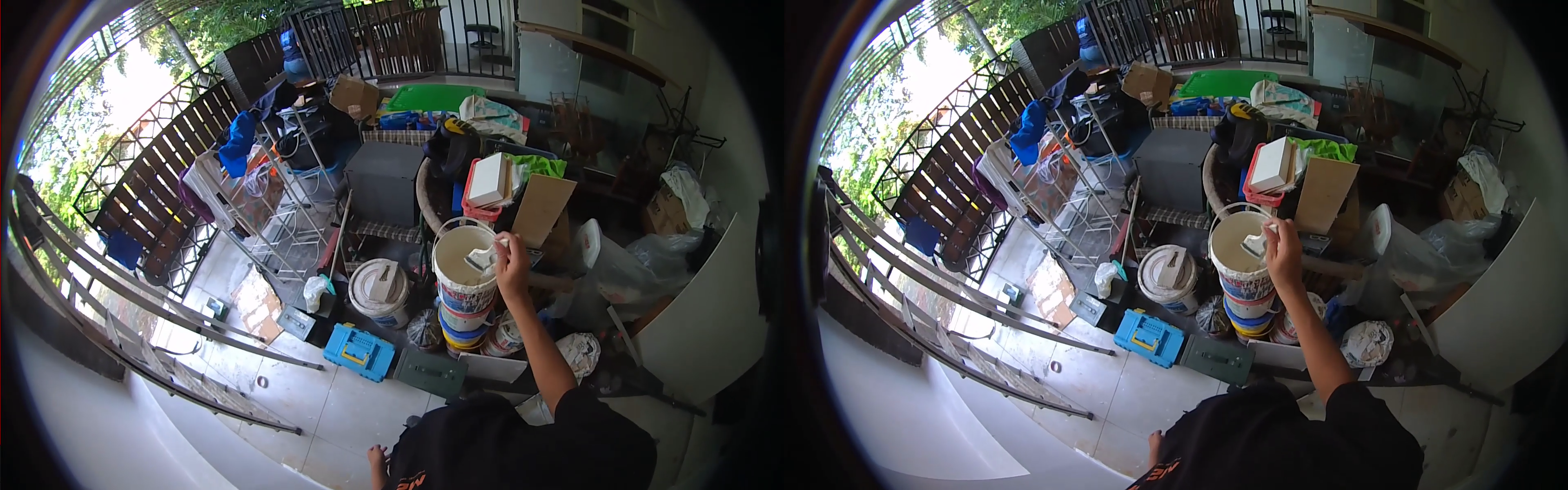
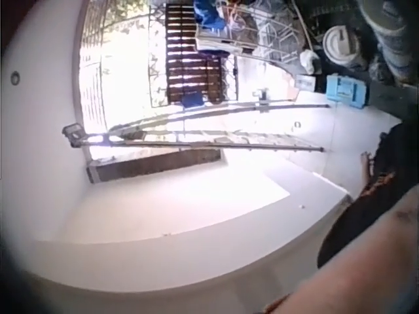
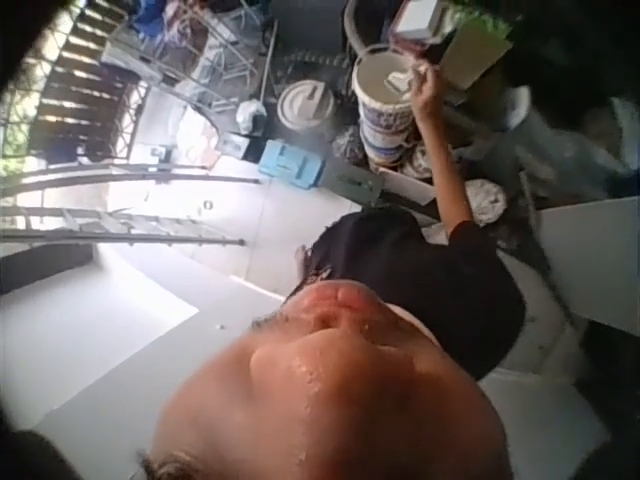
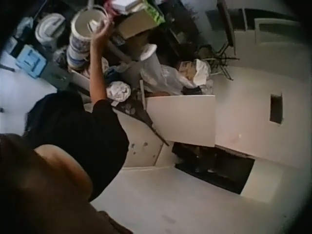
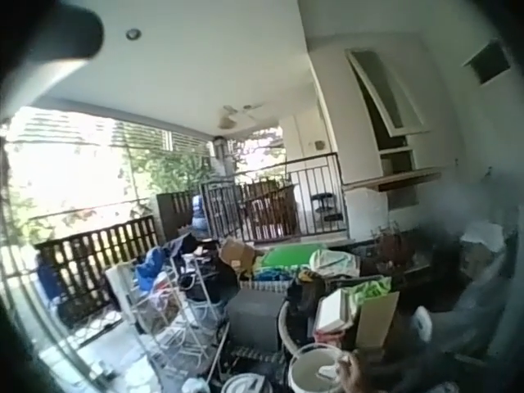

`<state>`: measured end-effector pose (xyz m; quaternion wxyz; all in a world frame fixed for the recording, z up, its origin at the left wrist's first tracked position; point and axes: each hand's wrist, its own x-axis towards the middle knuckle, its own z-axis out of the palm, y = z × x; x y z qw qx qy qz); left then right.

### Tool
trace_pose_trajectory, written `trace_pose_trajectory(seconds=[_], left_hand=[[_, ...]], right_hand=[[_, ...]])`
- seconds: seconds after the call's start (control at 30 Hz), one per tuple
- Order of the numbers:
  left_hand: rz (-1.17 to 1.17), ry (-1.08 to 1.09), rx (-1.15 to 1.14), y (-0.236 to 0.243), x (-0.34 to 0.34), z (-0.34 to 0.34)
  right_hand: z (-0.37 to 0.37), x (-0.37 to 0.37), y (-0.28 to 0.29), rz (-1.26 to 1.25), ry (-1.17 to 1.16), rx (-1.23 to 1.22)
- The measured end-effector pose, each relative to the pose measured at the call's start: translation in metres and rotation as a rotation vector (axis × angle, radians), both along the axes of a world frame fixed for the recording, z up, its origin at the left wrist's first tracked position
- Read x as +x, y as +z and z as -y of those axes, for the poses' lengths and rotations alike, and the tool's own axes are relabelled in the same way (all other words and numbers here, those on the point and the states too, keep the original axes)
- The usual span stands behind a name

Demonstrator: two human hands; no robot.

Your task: Painting a white wall with a paintbrush and dipping the brush into a paint bucket.

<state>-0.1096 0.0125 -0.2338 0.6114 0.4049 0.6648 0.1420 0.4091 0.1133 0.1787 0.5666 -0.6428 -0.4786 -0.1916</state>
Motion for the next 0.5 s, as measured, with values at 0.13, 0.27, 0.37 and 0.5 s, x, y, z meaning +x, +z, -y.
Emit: trace_pose_trajectory(seconds=[0.13, 0.27, 0.37, 0.5], left_hand=[[0.109, -0.275, 0.035, 0.141, 0.114, -0.068], [0.642, -0.682, 0.081, 0.296, 0.266, -0.104], [1.024, -0.68, 0.048, 0.35, 0.359, -0.104], [1.165, -0.361, -0.097, 0.385, 0.411, -0.09]], right_hand=[[0.012, 0.003, 0.0, -0.142, -0.089, 0.012], [0.003, -0.012, -0.004, -0.196, -0.09, 0.08], [0.004, -0.03, -0.003, -0.201, -0.111, 0.069], [0.012, -0.031, 0.0, -0.258, -0.105, 0.139]])
